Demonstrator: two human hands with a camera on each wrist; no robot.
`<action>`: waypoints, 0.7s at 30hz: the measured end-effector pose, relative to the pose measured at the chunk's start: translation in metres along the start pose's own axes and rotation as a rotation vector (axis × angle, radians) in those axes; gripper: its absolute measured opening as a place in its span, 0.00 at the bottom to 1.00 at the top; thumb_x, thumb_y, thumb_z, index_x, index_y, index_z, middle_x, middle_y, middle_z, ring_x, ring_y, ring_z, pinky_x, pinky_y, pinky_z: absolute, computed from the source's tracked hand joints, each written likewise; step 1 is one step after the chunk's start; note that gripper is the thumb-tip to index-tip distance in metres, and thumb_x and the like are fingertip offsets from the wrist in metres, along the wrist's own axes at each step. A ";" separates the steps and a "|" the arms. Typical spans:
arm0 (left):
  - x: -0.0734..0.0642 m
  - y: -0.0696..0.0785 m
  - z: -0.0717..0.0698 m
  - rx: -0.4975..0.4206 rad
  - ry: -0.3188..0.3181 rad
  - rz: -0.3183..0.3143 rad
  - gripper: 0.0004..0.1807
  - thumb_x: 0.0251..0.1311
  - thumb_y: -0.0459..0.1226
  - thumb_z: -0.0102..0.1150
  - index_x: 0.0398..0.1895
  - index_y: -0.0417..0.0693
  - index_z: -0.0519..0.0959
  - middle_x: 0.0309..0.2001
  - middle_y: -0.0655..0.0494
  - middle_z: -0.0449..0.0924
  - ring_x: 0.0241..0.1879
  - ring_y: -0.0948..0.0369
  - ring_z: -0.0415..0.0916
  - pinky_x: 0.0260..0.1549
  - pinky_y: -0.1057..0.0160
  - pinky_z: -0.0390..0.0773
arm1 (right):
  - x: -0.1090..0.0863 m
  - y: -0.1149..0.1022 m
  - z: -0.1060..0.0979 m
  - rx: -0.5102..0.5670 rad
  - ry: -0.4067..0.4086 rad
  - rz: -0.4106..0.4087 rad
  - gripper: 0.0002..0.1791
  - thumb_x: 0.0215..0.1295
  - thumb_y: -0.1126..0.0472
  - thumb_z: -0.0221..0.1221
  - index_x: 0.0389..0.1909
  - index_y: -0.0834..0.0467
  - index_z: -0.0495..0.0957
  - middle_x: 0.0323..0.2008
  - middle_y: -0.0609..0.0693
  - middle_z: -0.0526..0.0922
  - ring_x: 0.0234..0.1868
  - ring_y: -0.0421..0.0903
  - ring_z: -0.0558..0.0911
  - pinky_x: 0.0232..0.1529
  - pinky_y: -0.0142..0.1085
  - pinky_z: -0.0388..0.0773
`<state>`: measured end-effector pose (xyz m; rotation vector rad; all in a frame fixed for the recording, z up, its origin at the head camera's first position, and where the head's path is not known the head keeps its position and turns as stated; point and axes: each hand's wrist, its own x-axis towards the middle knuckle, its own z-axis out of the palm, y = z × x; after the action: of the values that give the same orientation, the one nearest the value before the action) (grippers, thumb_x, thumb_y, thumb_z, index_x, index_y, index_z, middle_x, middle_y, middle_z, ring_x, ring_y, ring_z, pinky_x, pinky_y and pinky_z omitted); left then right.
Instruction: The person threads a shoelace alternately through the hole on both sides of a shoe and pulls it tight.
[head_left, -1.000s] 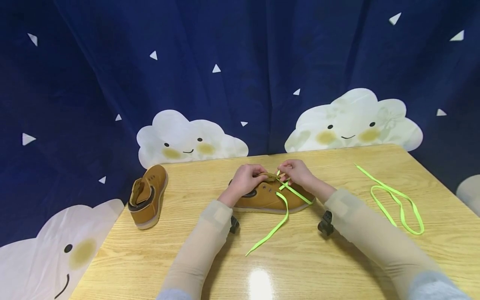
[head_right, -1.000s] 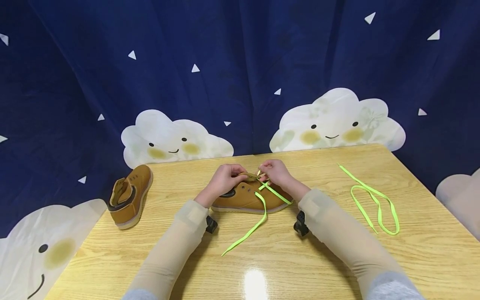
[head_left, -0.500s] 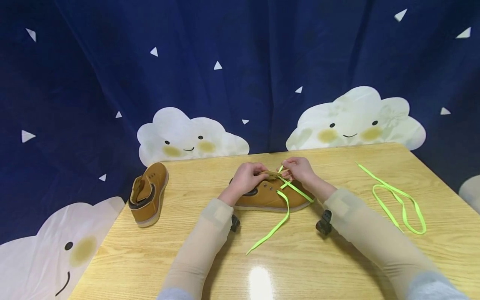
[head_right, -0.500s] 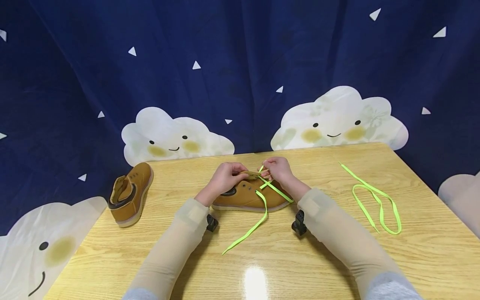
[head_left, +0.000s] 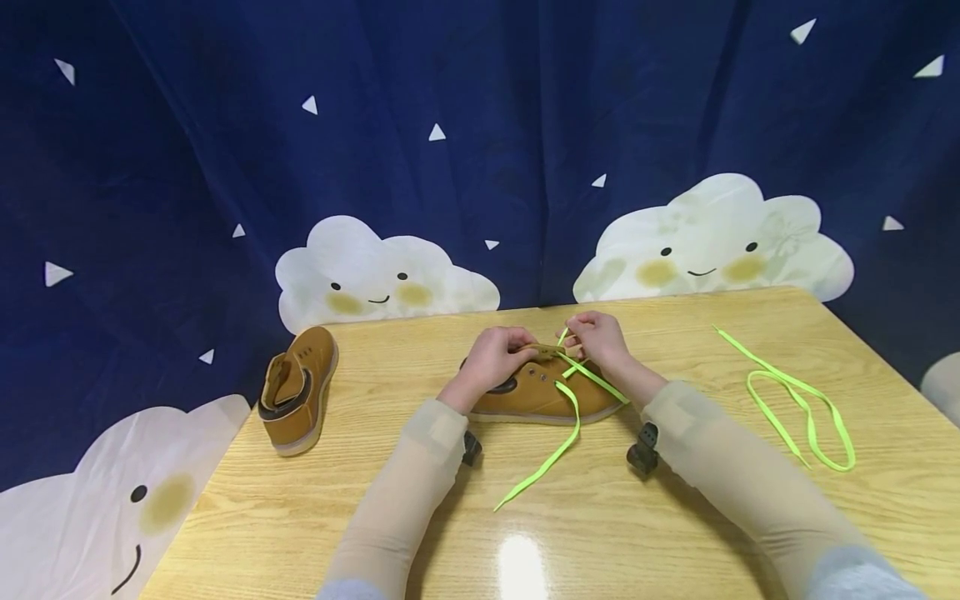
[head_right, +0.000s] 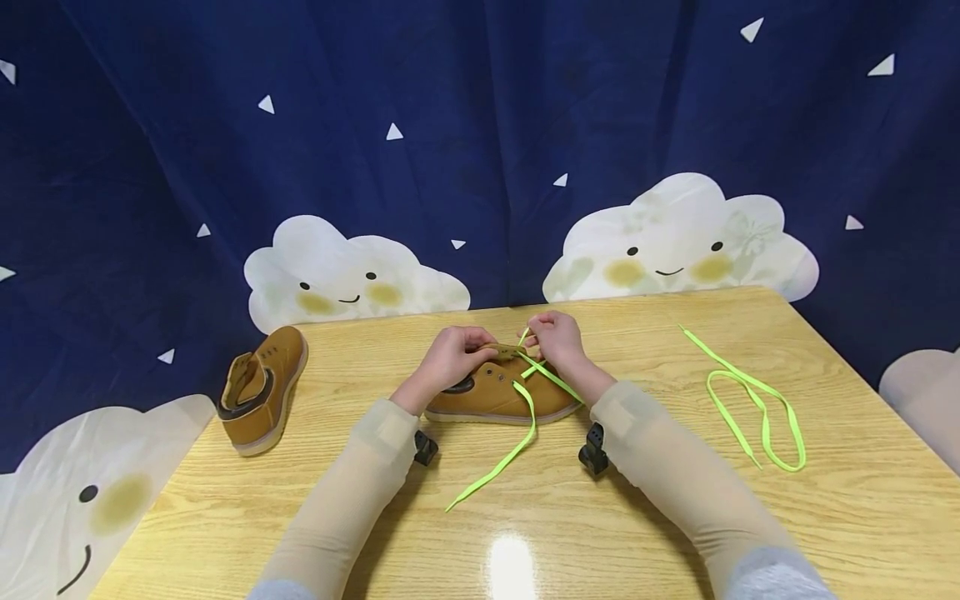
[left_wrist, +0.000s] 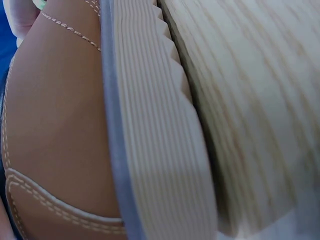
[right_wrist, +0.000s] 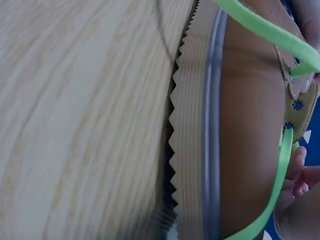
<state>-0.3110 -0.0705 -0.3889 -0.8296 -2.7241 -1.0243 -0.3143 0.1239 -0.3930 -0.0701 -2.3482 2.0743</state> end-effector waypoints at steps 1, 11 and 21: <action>0.000 0.000 0.000 -0.003 0.004 0.000 0.04 0.62 0.37 0.65 0.36 0.48 0.86 0.36 0.58 0.85 0.40 0.63 0.82 0.43 0.67 0.77 | 0.000 0.000 0.000 -0.010 -0.008 -0.013 0.12 0.74 0.65 0.50 0.48 0.73 0.71 0.43 0.67 0.83 0.22 0.34 0.78 0.19 0.26 0.71; 0.001 -0.002 -0.003 -0.005 0.016 0.024 0.04 0.62 0.37 0.65 0.36 0.47 0.86 0.36 0.58 0.85 0.39 0.64 0.82 0.42 0.68 0.76 | 0.003 0.002 -0.014 -0.377 -0.181 -0.270 0.10 0.75 0.67 0.49 0.41 0.72 0.73 0.36 0.64 0.83 0.32 0.54 0.84 0.32 0.37 0.79; 0.001 -0.001 0.000 -0.014 0.005 0.009 0.04 0.61 0.36 0.65 0.37 0.46 0.86 0.36 0.57 0.86 0.39 0.63 0.82 0.42 0.68 0.76 | 0.007 0.012 -0.045 -0.560 -0.345 -0.326 0.15 0.72 0.62 0.54 0.47 0.73 0.78 0.39 0.62 0.84 0.39 0.55 0.82 0.41 0.42 0.78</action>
<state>-0.3127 -0.0706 -0.3890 -0.8397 -2.7094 -1.0433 -0.3191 0.1705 -0.3996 0.6669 -2.8221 1.3270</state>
